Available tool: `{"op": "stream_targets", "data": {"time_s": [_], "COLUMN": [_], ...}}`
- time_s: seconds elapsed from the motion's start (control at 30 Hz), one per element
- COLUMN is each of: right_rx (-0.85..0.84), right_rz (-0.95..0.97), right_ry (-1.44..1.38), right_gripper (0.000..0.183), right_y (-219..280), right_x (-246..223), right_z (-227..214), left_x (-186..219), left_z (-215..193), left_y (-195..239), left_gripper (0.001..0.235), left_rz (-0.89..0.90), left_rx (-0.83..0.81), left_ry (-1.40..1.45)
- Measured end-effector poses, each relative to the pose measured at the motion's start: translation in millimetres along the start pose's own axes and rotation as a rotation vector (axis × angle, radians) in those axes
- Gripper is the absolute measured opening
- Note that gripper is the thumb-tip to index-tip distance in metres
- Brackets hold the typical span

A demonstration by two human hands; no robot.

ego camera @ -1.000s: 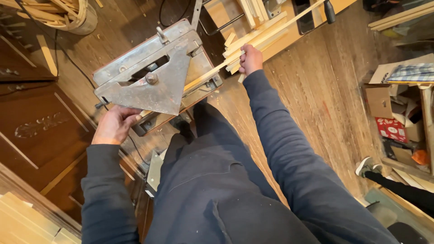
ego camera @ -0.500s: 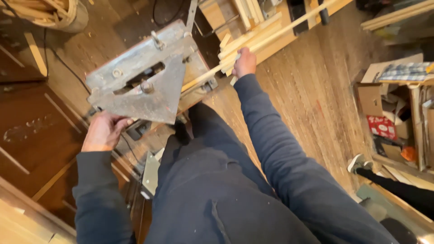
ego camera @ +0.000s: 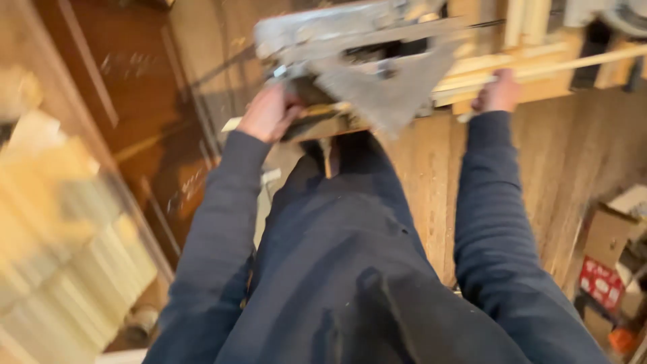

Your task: Joining wooden frame pieces using an underpinning machine in a framing workshop.

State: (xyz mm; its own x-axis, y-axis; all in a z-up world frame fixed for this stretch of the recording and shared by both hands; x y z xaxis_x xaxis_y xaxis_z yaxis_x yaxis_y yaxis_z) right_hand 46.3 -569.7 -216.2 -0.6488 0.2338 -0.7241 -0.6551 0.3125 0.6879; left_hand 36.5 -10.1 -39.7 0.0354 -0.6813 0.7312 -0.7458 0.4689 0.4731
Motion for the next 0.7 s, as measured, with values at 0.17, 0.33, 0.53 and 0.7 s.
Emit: {"op": "stream_targets", "data": {"time_s": [0.17, 0.33, 0.53, 0.7], "right_rx": [-0.070, -0.095, -0.063, -0.033], "right_rz": [-0.064, -0.063, -0.162, -0.108], "right_ry": [-0.075, -0.056, -0.062, -0.046], "right_gripper": [0.018, 0.016, 0.018, 0.022], "right_y": [19, 34, 22, -13], "right_x": [-23, -31, -32, -20], "right_z": [9, 12, 3, -9], "left_x": [-8, -5, 0, -8], "left_z": [7, 5, 3, 13], "left_y": [-4, -1, -3, -17], "left_gripper": [0.019, 0.018, 0.016, 0.016], "left_rz": [0.001, -0.035, -0.023, 0.046], "left_rx": [0.013, -0.025, 0.003, 0.041], "left_ry": [0.082, 0.124, 0.109, 0.009]}}
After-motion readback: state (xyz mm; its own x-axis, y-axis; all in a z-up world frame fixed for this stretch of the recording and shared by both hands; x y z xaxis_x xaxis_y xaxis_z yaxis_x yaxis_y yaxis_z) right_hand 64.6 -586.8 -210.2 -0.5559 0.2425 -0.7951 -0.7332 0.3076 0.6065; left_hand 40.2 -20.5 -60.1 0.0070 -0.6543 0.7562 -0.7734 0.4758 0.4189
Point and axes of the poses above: each hand's wrist, its own y-axis away from the middle knuckle, its own z-axis out of the palm, x = y × z, the point moved 6 cm from there along -y, towards the middle knuckle, and after that the axes turned 14 degrees about -x, right-handed, at the moved point
